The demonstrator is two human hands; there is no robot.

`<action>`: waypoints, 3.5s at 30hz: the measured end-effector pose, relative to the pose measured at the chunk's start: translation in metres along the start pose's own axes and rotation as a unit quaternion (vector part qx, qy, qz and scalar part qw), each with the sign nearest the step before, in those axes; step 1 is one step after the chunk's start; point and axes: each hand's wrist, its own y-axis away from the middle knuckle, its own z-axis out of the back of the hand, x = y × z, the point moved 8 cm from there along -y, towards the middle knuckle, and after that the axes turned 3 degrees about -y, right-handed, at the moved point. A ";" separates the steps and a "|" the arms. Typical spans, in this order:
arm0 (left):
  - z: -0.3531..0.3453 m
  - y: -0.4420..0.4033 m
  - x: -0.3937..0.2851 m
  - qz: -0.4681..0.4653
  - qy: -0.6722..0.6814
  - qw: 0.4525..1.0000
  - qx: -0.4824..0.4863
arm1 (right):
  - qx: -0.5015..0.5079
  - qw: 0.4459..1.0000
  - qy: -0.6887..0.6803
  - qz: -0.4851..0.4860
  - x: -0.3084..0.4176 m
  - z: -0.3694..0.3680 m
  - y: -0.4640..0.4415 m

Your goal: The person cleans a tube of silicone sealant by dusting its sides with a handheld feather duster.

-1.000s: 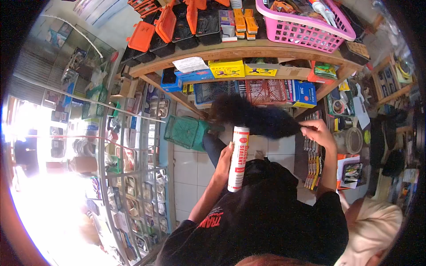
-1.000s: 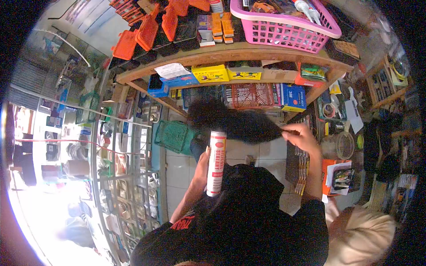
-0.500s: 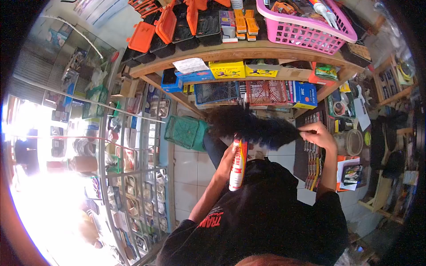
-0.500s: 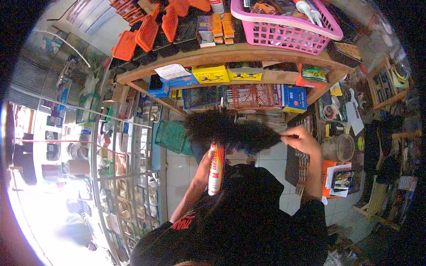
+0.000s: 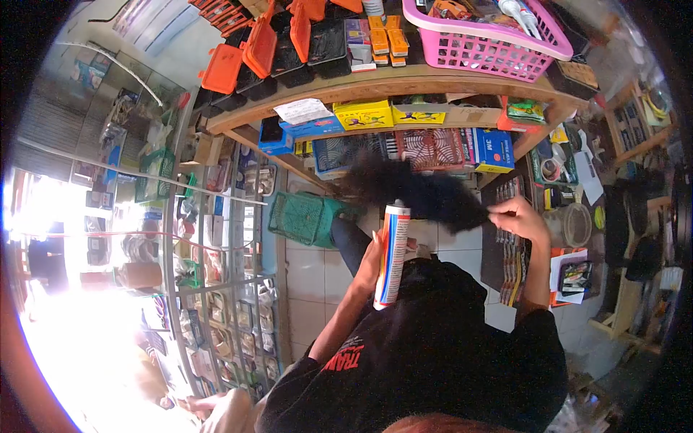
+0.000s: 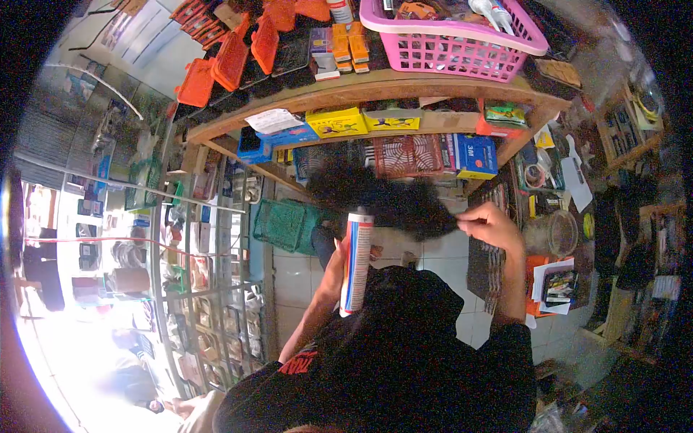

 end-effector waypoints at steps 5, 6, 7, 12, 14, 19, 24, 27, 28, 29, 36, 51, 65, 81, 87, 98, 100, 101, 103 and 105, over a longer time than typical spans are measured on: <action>-0.007 0.001 -0.010 -0.036 -0.022 0.999 0.018 | -0.114 0.992 0.010 0.047 -0.003 0.012 0.002; -0.007 -0.001 -0.010 -0.018 -0.010 1.000 0.006 | -0.138 0.989 0.016 0.052 -0.001 0.015 0.002; -0.010 -0.002 -0.011 0.000 0.002 1.000 -0.005 | -0.097 0.995 0.001 0.021 -0.005 0.013 0.002; 0.002 -0.008 0.003 0.040 0.012 0.998 -0.055 | -0.090 0.995 -0.011 0.028 -0.002 0.016 0.002; 0.006 -0.004 0.021 0.096 0.128 0.984 -0.076 | -0.101 0.995 -0.004 0.021 0.000 0.017 0.003; -0.003 -0.002 0.012 0.122 0.077 0.982 -0.122 | -0.087 0.996 -0.023 0.023 -0.003 0.014 0.002; -0.012 -0.005 0.002 0.130 0.049 0.982 -0.129 | -0.049 0.999 0.018 0.012 0.000 0.008 0.002; -0.013 -0.008 0.006 0.128 0.066 0.986 -0.086 | -0.073 0.995 -0.010 0.064 0.020 0.005 0.007; -0.014 -0.009 0.007 0.127 0.075 0.987 -0.059 | -0.096 0.992 -0.017 0.083 0.023 0.007 0.007; -0.015 -0.009 0.008 0.126 0.084 0.988 -0.032 | -0.119 0.987 -0.025 0.101 0.025 0.008 0.009; -0.024 -0.015 0.011 0.117 0.018 0.993 -0.013 | -0.014 0.986 -0.134 0.101 0.048 -0.023 -0.011; -0.031 -0.012 -0.004 0.059 0.057 0.997 -0.011 | 0.037 0.993 0.034 0.106 0.056 -0.021 -0.021; -0.030 -0.019 0.007 0.091 -0.022 0.995 -0.018 | 0.207 0.970 -0.110 -0.058 0.019 -0.038 -0.021; -0.031 -0.016 0.000 0.082 -0.044 0.995 -0.018 | 0.008 0.987 0.022 0.157 0.067 -0.032 -0.022; -0.032 -0.014 -0.003 0.086 -0.041 0.995 -0.012 | -0.125 0.948 0.126 0.264 0.093 -0.022 -0.010; -0.013 -0.005 0.002 0.099 0.007 0.993 -0.056 | -0.101 0.976 0.018 0.191 0.080 -0.029 -0.018; -0.012 -0.006 -0.002 0.091 -0.004 0.995 -0.050 | -0.042 0.981 0.072 0.177 0.075 -0.032 -0.018; -0.012 -0.006 -0.003 0.089 -0.009 0.995 -0.048 | -0.012 0.981 0.099 0.168 0.072 -0.036 -0.018; -0.010 -0.005 -0.003 0.093 -0.003 0.995 -0.047 | -0.058 0.980 0.047 0.184 0.077 -0.033 -0.019; -0.010 -0.004 0.001 0.103 0.014 0.993 -0.049 | -0.089 0.977 0.018 0.192 0.072 -0.030 -0.020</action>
